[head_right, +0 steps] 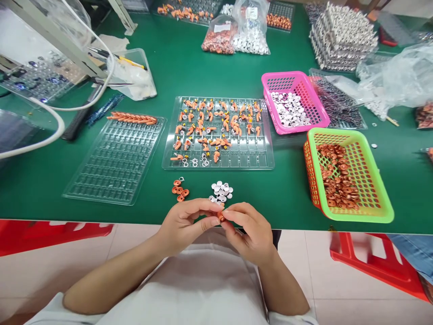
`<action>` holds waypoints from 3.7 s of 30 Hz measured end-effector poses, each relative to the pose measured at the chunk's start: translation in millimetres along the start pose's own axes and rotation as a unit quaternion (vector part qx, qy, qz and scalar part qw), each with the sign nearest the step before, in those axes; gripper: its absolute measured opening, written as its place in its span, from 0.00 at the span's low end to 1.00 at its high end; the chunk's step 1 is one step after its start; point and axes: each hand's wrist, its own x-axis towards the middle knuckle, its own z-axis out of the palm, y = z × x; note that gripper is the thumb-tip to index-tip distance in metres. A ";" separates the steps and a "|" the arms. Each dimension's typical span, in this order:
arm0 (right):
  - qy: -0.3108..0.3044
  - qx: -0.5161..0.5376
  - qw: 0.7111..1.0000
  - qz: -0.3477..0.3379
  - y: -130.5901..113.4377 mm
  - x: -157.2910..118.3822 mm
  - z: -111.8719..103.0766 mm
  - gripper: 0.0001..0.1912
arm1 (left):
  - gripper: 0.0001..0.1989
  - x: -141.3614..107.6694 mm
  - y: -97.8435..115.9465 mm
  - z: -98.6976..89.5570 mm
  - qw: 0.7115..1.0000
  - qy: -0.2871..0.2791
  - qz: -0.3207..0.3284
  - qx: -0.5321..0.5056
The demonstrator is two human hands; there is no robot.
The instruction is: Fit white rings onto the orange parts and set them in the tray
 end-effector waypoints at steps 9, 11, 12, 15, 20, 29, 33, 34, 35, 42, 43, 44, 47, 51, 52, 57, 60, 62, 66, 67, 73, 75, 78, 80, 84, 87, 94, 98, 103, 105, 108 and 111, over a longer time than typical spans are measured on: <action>0.007 0.020 1.000 0.021 4.0 -5.2 5.1 0.21 | 0.12 6.1 -3.7 -7.8 0.963 -0.038 0.181 0.194; 0.000 0.035 0.999 0.027 4.0 -5.2 4.6 0.21 | 0.12 6.3 -6.2 -9.4 0.950 -0.048 0.217 0.220; -0.001 0.043 0.999 0.027 4.0 -5.1 4.3 0.21 | 0.12 6.1 -7.6 -10.2 0.942 -0.053 0.234 0.235; 0.000 0.064 0.997 0.033 4.4 -5.2 3.6 0.21 | 0.12 4.4 -11.7 -11.8 0.916 -0.064 0.267 0.292; 0.010 0.089 0.993 0.071 5.0 -5.3 3.6 0.15 | 0.11 2.9 -15.4 -10.9 0.908 -0.053 0.280 0.307; 0.011 0.195 0.968 0.155 3.9 -5.0 4.5 0.13 | 0.06 2.5 -13.4 -10.5 0.917 0.005 0.263 0.301; 0.007 0.208 0.963 0.172 4.8 -7.6 4.5 0.12 | 0.09 2.1 -17.6 -11.4 0.914 0.000 0.286 0.287; 0.006 0.209 0.963 0.172 4.9 -7.9 4.3 0.12 | 0.09 2.1 -18.7 -11.5 0.914 -0.001 0.290 0.284; 0.006 0.210 0.963 0.171 4.9 -8.1 4.2 0.12 | 0.10 2.1 -19.6 -11.6 0.914 -0.001 0.292 0.282; 0.011 0.211 0.963 0.170 3.5 -6.1 4.8 0.12 | 0.09 2.9 -20.9 -12.1 0.908 0.012 0.313 0.279; 0.012 0.207 0.964 0.167 3.2 -5.9 4.9 0.13 | 0.09 3.1 -20.9 -12.2 0.906 0.013 0.317 0.281; 0.012 0.201 0.966 0.162 2.9 -5.7 5.1 0.13 | 0.09 3.2 -20.9 -12.3 0.904 0.013 0.321 0.284; 0.012 0.181 0.972 0.147 1.9 -5.4 5.3 0.15 | 0.09 3.1 -21.1 -12.6 0.897 0.012 0.327 0.297; 0.018 0.148 0.981 0.124 0.1 -5.0 5.0 0.17 | 0.09 3.0 -20.7 -12.5 0.888 0.013 0.331 0.319; 0.019 0.142 0.982 0.120 -0.4 -4.8 4.9 0.18 | 0.09 3.1 -20.3 -12.4 0.887 0.010 0.332 0.322; 0.028 0.132 0.985 0.111 -2.2 -4.8 5.8 0.19 | 0.09 3.3 -19.3 -12.2 0.881 0.006 0.341 0.328; 0.035 0.132 0.985 0.105 -2.4 -6.0 6.7 0.19 | 0.09 2.5 -20.7 -11.8 0.879 0.011 0.344 0.329; 0.035 0.134 0.985 0.102 -2.3 -6.9 6.8 0.20 | 0.09 2.1 -21.2 -11.2 0.877 0.011 0.349 0.329; 0.039 0.141 0.983 0.108 -1.5 -8.4 6.3 0.20 | 0.09 3.1 -17.4 -9.4 0.870 0.007 0.358 0.340; 0.042 0.145 0.982 0.111 -1.3 -8.8 6.3 0.20 | 0.08 3.6 -15.5 -8.9 0.867 0.005 0.358 0.347; 0.058 0.189 0.969 0.145 1.9 -11.2 7.9 0.17 | 0.07 4.3 -6.0 -5.9 0.860 -0.017 0.345 0.375; 0.064 0.199 0.966 0.149 3.1 -12.1 8.6 0.16 | 0.08 3.5 -5.7 -5.3 0.862 -0.020 0.342 0.374; 0.066 0.203 0.964 0.156 4.1 -13.0 9.3 0.15 | 0.08 2.3 -6.5 -4.9 0.860 -0.015 0.343 0.377; 0.064 0.204 0.964 0.158 4.2 -13.1 9.6 0.14 | 0.08 1.7 -7.2 -5.0 0.859 -0.013 0.345 0.379; 0.065 0.195 0.966 0.154 3.5 -12.9 10.1 0.15 | 0.08 0.2 -8.3 -5.8 0.856 -0.018 0.334 0.395; 0.064 0.185 0.969 0.152 2.9 -12.6 10.1 0.15 | 0.08 -0.9 -9.2 -6.4 0.852 -0.022 0.323 0.411; 0.055 0.170 0.972 0.151 2.8 -12.1 9.8 0.16 | 0.08 -2.0 -10.5 -6.3 0.849 -0.026 0.314 0.424; 0.058 0.167 0.972 0.155 2.4 -12.3 10.3 0.16 | 0.09 -1.5 -9.5 -5.7 0.852 -0.027 0.305 0.425; 0.056 0.161 0.974 0.150 2.6 -11.8 9.9 0.16 | 0.09 0.6 -6.4 -4.0 0.856 -0.004 0.322 0.404; 0.054 0.154 0.975 0.149 2.5 -11.7 9.6 0.15 | 0.09 0.7 -5.8 -3.2 0.857 0.006 0.323 0.401; 0.049 0.144 0.978 0.146 2.0 -11.8 8.7 0.15 | 0.09 -0.3 -5.8 -2.3 0.859 0.010 0.320 0.399; 0.040 0.132 0.981 0.134 1.5 -11.9 7.2 0.16 | 0.10 -1.7 -6.0 -2.2 0.860 0.013 0.319 0.398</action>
